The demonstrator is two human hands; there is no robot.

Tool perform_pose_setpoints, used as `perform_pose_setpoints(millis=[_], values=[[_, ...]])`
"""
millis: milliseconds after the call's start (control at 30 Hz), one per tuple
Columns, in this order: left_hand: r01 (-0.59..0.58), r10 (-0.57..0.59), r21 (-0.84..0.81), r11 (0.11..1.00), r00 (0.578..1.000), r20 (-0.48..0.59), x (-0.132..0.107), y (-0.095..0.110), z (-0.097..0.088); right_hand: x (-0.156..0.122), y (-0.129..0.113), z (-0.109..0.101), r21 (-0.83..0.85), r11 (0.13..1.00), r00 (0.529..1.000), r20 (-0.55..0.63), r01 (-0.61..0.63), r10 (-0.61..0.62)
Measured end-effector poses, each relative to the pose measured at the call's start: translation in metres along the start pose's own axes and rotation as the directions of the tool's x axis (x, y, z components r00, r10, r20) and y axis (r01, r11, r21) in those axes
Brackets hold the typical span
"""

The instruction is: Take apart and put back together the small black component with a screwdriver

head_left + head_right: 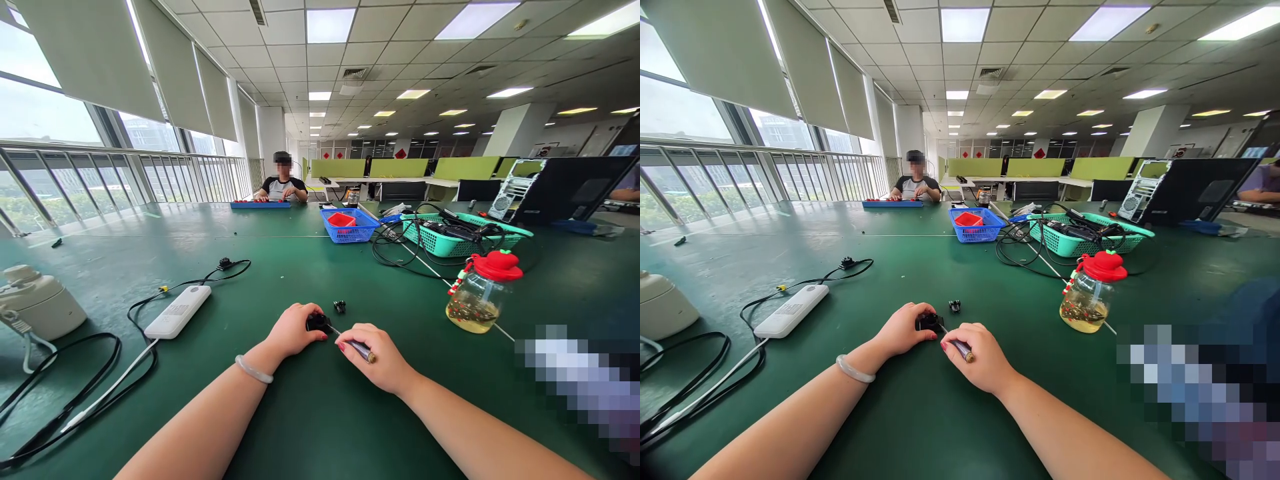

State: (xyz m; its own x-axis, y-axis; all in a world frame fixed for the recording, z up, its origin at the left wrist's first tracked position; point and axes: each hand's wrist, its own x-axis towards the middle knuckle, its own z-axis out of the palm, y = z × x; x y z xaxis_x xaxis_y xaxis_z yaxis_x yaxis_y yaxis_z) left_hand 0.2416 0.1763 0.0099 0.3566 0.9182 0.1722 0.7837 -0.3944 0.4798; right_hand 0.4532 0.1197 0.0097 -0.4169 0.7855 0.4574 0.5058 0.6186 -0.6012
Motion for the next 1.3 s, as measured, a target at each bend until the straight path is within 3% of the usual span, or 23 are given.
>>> perform_pose_setpoints(millis=[167, 367, 467, 600, 767, 1000, 1300], values=[[-0.034, 0.034, -0.02, 0.999, 0.999, 0.017, -0.002, 0.0011, -0.0032, 0.0002, -0.0023, 0.0004, -0.046, 0.999, 1.0, 0.007, 0.011, -0.011], [-0.097, 0.098, -0.037, 0.995, 0.994, 0.042, -0.0028, 0.0016, -0.0057, 0.0018, 0.0027, 0.0003, 0.065, 0.985, 0.977, -0.133, -0.158, 0.165], [-0.097, 0.099, -0.036, 0.995, 0.994, 0.048, -0.0023, 0.0014, -0.0049, 0.0022, 0.0046, 0.0001, 0.132, 0.971, 0.965, -0.144, -0.199, 0.218], [-0.098, 0.099, -0.029, 0.995, 0.994, 0.039, -0.0021, 0.0005, -0.003, 0.0014, 0.0026, -0.0005, 0.082, 0.986, 0.985, -0.086, -0.142, 0.149], [-0.079, 0.079, -0.008, 0.997, 0.997, 0.017, -0.0022, -0.0002, -0.003, 0.0002, -0.0015, -0.0014, 0.042, 0.997, 0.99, -0.127, -0.062, 0.067], [-0.112, 0.112, 0.015, 0.994, 0.993, 0.03, -0.0019, 0.0001, -0.0041, -0.0001, -0.0042, -0.0015, 0.0, 1.0, 0.997, -0.081, -0.019, 0.019], [-0.118, 0.118, -0.019, 0.993, 0.992, 0.043, -0.0011, -0.0002, -0.0037, 0.0002, -0.0023, 0.0015, -0.01, 0.998, 0.975, -0.217, -0.056, 0.053]])
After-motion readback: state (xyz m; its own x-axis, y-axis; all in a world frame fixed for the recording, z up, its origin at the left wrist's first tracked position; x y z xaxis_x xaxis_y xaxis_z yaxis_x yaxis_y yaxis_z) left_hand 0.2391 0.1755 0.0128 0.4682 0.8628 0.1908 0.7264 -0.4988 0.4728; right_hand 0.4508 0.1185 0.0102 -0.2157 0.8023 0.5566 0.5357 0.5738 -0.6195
